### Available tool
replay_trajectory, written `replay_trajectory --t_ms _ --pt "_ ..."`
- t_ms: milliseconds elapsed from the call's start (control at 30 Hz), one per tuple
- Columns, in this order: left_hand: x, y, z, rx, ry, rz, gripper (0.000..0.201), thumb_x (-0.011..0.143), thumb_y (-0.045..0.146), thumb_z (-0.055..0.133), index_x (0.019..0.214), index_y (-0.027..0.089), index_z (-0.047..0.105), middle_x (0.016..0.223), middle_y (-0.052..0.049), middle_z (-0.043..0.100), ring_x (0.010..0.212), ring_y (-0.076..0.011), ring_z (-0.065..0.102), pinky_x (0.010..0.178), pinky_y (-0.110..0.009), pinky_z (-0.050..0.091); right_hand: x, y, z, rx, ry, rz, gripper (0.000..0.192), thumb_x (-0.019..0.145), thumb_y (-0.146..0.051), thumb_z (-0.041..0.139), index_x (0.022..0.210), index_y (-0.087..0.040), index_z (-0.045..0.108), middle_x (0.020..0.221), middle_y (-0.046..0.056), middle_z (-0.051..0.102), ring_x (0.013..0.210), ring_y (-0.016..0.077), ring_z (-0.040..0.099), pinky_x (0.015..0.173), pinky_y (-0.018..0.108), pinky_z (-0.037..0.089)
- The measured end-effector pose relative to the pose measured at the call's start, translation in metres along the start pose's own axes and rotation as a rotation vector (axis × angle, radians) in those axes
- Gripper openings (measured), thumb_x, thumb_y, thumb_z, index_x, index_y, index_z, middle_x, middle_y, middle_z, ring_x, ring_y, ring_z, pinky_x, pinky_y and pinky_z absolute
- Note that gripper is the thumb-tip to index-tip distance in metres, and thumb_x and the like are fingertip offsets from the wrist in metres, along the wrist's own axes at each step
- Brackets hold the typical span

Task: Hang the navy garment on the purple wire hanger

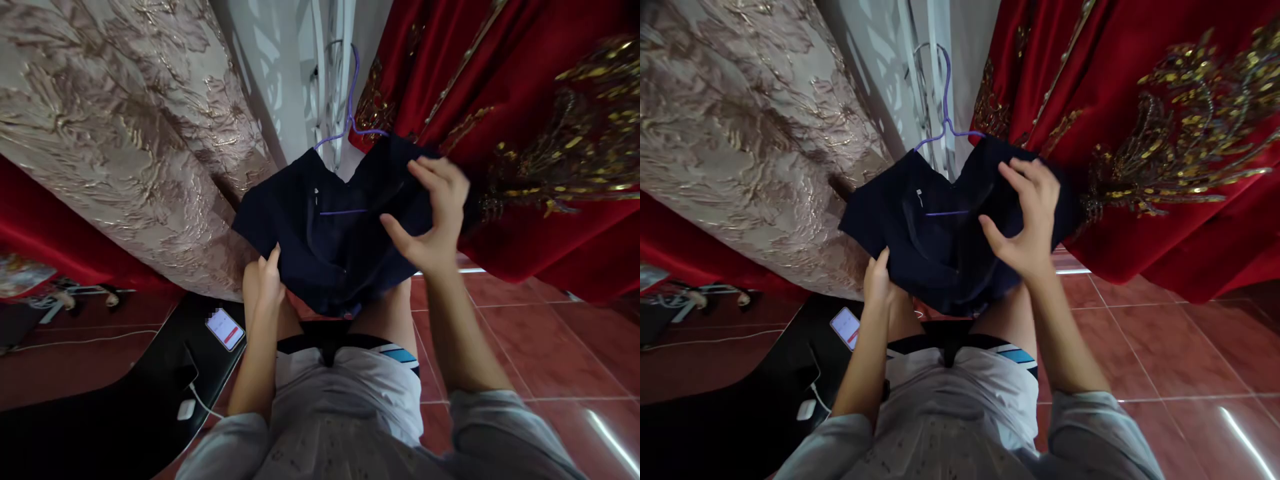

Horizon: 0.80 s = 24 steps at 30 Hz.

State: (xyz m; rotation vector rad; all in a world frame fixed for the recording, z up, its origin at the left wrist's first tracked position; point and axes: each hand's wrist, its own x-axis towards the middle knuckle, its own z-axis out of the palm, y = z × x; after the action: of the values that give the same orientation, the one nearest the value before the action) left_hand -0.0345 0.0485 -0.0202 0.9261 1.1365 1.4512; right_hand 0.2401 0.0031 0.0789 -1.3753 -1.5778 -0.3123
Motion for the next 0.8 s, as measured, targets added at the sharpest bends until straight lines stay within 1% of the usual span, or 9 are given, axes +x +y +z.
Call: replay_trajectory --t_ms 100,200,267,367,467,500,600,667,800 --pt "-0.019 0.003 0.010 -0.108 0.059 -0.013 0.036 0.091 0.034 0.070 0.124 0.021 0.070 0.126 -0.009 0.076 0.132 -0.0300 0.066 0.119 -0.046 0.051 -0.038 -0.017 0.065 0.231 0.165 0.350 0.043 0.088 -0.041 0.060 0.124 -0.020 0.048 0.116 0.012 0.057 0.105 0.0260 0.059 0.094 0.043 0.051" --pt "-0.030 0.001 0.011 -0.139 0.042 0.012 0.033 0.091 0.033 0.070 0.123 0.025 0.069 0.127 -0.006 0.075 0.130 -0.0282 0.067 0.115 -0.044 0.054 -0.086 -0.027 0.123 0.439 0.029 0.654 0.041 0.077 -0.034 0.064 0.110 -0.021 0.044 0.098 0.006 0.056 0.076 0.0173 0.054 0.072 0.033 0.050" --pt "-0.032 -0.004 0.006 -0.129 0.037 0.016 0.032 0.093 0.036 0.069 0.124 0.026 0.067 0.130 -0.007 0.074 0.131 -0.0276 0.066 0.116 -0.044 0.053 -0.118 -0.028 0.140 0.518 -0.138 0.837 0.030 0.077 -0.034 0.062 0.099 -0.022 0.045 0.087 0.003 0.057 0.068 0.0158 0.051 0.065 0.031 0.048" --pt "-0.030 -0.017 -0.005 0.016 0.118 0.217 0.041 0.093 0.034 0.069 0.132 0.025 0.061 0.142 -0.008 0.065 0.139 -0.0255 0.058 0.124 -0.045 0.042 -0.150 -0.028 0.137 0.575 -0.296 0.950 0.022 0.082 -0.042 0.058 0.085 -0.022 0.049 0.074 0.003 0.060 0.064 0.0167 0.053 0.062 0.031 0.046" --pt "-0.031 -0.032 -0.010 0.269 0.260 0.484 0.048 0.087 0.022 0.070 0.134 0.026 0.059 0.146 -0.008 0.058 0.143 -0.0248 0.051 0.128 -0.045 0.033 -0.159 -0.029 0.119 0.596 -0.429 0.933 0.031 0.085 -0.048 0.057 0.071 -0.021 0.055 0.068 0.005 0.064 0.063 0.0176 0.058 0.062 0.031 0.045" --pt "-0.033 -0.037 -0.010 0.329 0.212 0.498 0.044 0.085 0.019 0.068 0.129 0.025 0.062 0.140 -0.008 0.061 0.138 -0.0253 0.054 0.125 -0.045 0.037 -0.157 -0.029 0.115 0.601 -0.474 0.921 0.034 0.085 -0.049 0.056 0.066 -0.021 0.056 0.066 0.006 0.064 0.063 0.0178 0.059 0.063 0.031 0.045" --pt "-0.039 -0.052 -0.001 0.377 -0.255 0.346 0.027 0.083 0.015 0.064 0.107 0.025 0.069 0.110 -0.006 0.071 0.112 -0.0265 0.068 0.107 -0.046 0.052 -0.149 -0.032 0.109 0.610 -0.529 0.890 0.038 0.086 -0.048 0.056 0.060 -0.020 0.058 0.063 0.007 0.065 0.061 0.0172 0.059 0.062 0.031 0.042" --pt "-0.044 -0.060 0.006 0.352 -0.471 0.266 0.019 0.085 0.017 0.064 0.100 0.027 0.068 0.098 -0.004 0.071 0.100 -0.0261 0.070 0.097 -0.046 0.057 -0.144 -0.036 0.107 0.604 -0.518 0.870 0.042 0.088 -0.051 0.057 0.060 -0.021 0.057 0.059 0.005 0.062 0.056 0.0155 0.054 0.059 0.031 0.038" --pt "-0.049 -0.065 0.017 0.362 -0.463 0.277 0.006 0.092 0.024 0.063 0.097 0.024 0.066 0.092 -0.005 0.070 0.091 -0.0244 0.070 0.089 -0.043 0.058 -0.140 -0.043 0.101 0.616 -0.455 0.841 0.053 0.090 -0.063 0.058 0.057 -0.022 0.051 0.052 0.001 0.050 0.051 0.0123 0.041 0.053 0.030 0.029"
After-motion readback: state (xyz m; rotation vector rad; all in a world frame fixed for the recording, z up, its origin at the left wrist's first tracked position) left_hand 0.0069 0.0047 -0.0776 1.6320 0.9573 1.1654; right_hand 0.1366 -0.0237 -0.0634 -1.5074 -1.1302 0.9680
